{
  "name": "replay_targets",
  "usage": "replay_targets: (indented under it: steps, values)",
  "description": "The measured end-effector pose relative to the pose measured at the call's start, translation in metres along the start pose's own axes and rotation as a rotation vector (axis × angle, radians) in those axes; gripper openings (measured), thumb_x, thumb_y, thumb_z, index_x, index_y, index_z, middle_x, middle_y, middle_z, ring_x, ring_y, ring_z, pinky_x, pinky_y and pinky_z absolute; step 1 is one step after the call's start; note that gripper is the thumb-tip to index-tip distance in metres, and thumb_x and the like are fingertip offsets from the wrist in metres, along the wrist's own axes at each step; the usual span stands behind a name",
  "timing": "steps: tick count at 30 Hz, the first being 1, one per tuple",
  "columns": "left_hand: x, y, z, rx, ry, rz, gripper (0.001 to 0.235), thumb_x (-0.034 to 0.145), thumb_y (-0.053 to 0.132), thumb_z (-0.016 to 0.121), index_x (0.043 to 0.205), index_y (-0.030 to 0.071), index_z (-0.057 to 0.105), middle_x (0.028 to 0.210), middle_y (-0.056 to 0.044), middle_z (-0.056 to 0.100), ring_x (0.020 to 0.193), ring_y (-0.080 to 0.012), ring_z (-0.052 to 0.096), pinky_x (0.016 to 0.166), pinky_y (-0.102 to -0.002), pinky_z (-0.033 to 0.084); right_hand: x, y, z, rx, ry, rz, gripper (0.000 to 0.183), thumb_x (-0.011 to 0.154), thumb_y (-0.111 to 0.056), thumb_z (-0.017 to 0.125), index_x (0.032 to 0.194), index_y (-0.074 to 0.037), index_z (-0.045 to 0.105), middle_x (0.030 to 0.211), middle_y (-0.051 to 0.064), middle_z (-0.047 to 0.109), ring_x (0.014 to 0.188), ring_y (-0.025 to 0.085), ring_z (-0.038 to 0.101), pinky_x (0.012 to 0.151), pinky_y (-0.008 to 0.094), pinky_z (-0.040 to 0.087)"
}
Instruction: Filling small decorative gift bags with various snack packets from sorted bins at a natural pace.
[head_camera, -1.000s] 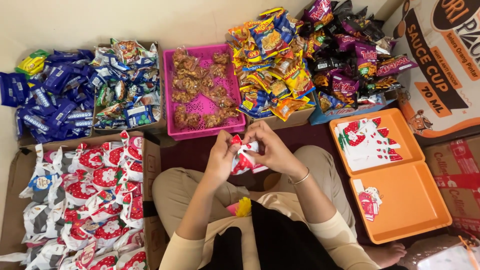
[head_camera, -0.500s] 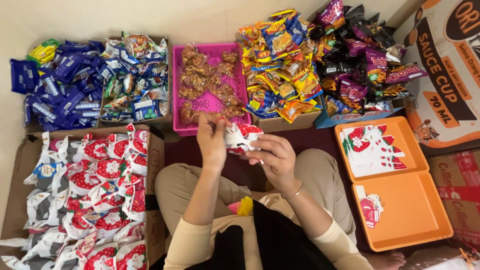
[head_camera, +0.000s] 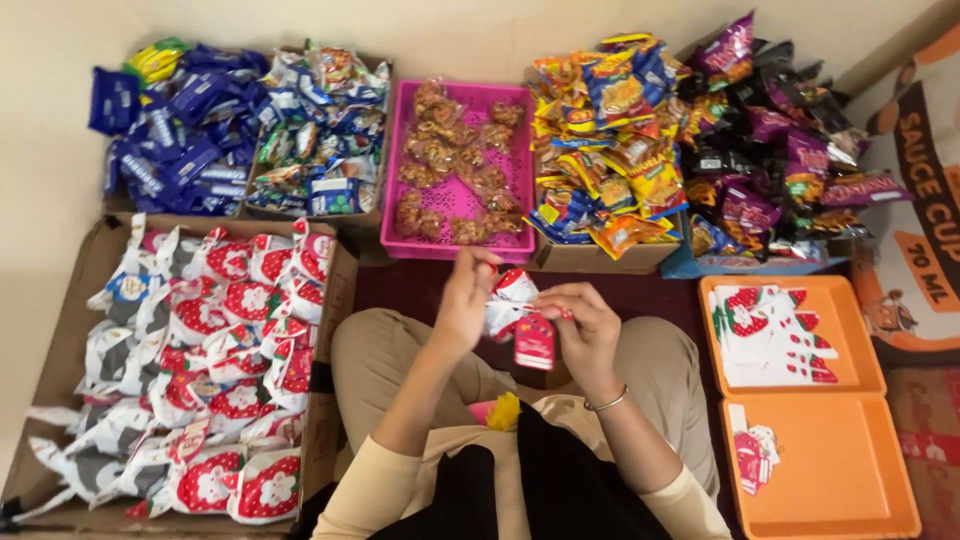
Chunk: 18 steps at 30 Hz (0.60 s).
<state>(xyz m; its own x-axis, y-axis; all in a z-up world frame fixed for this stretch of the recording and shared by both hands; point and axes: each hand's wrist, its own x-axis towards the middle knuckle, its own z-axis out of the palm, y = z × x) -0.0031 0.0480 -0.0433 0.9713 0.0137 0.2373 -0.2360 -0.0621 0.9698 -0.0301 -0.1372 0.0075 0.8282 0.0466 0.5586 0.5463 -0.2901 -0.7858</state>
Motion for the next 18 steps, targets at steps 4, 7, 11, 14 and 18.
replay_targets:
  steps: [4, 7, 11, 14, 18]
  values:
    - [-0.018, 0.027, -0.010, 0.104, -0.141, 0.089, 0.044, 0.089, 0.027, 0.077, 0.126, 0.011, 0.060, 0.109, -0.013, 0.066, 0.104, -0.0344, 0.067, 0.098, -0.044, 0.050, 0.016, -0.013, 0.016, 0.077, -0.034, 0.032, 0.014, 0.096, -0.013, 0.069, 0.088, -0.006, 0.079, 0.087, 0.010, 0.073, 0.083, 0.028, 0.072, 0.080, 0.039, 0.056]
    - [-0.027, 0.028, -0.020, 0.256, -0.083, 0.154, 0.034, 0.090, 0.037, 0.076, 0.113, 0.013, 0.067, 0.087, -0.003, 0.054, 0.081, -0.0240, 0.062, 0.081, -0.034, 0.052, 0.017, -0.014, 0.032, 0.114, -0.114, 0.065, 0.017, 0.098, -0.015, 0.067, 0.089, -0.006, 0.079, 0.087, 0.010, 0.071, 0.082, 0.026, 0.071, 0.080, 0.038, 0.054]
    - [-0.034, 0.029, -0.043, 0.299, 0.013, 0.156, 0.015, 0.101, 0.028, 0.064, 0.093, 0.015, 0.066, 0.080, -0.003, 0.049, 0.074, -0.0244, 0.058, 0.074, -0.032, 0.051, 0.011, -0.015, 0.054, 0.191, -0.238, 0.158, 0.011, 0.091, -0.013, 0.074, 0.085, -0.004, 0.076, 0.085, 0.011, 0.069, 0.080, 0.023, 0.065, 0.080, 0.037, 0.051]
    - [-0.046, 0.031, -0.060, 0.285, -0.001, 0.132, 0.018, 0.104, 0.027, 0.057, 0.097, 0.011, 0.064, 0.083, -0.008, 0.049, 0.074, -0.0317, 0.058, 0.074, -0.037, 0.051, 0.007, -0.025, 0.067, 0.218, -0.305, 0.186, 0.010, 0.084, -0.014, 0.082, 0.082, -0.006, 0.077, 0.083, 0.009, 0.070, 0.077, 0.020, 0.063, 0.079, 0.034, 0.048]
    - [-0.069, 0.014, -0.074, 0.229, -0.023, 0.113, 0.050, 0.092, 0.058, 0.063, 0.112, 0.012, 0.067, 0.091, -0.009, 0.048, 0.078, -0.0307, 0.058, 0.080, -0.041, 0.052, 0.005, -0.020, 0.082, 0.258, -0.327, 0.206, 0.011, 0.087, -0.013, 0.080, 0.081, -0.005, 0.075, 0.083, 0.009, 0.070, 0.077, 0.019, 0.063, 0.080, 0.031, 0.046]
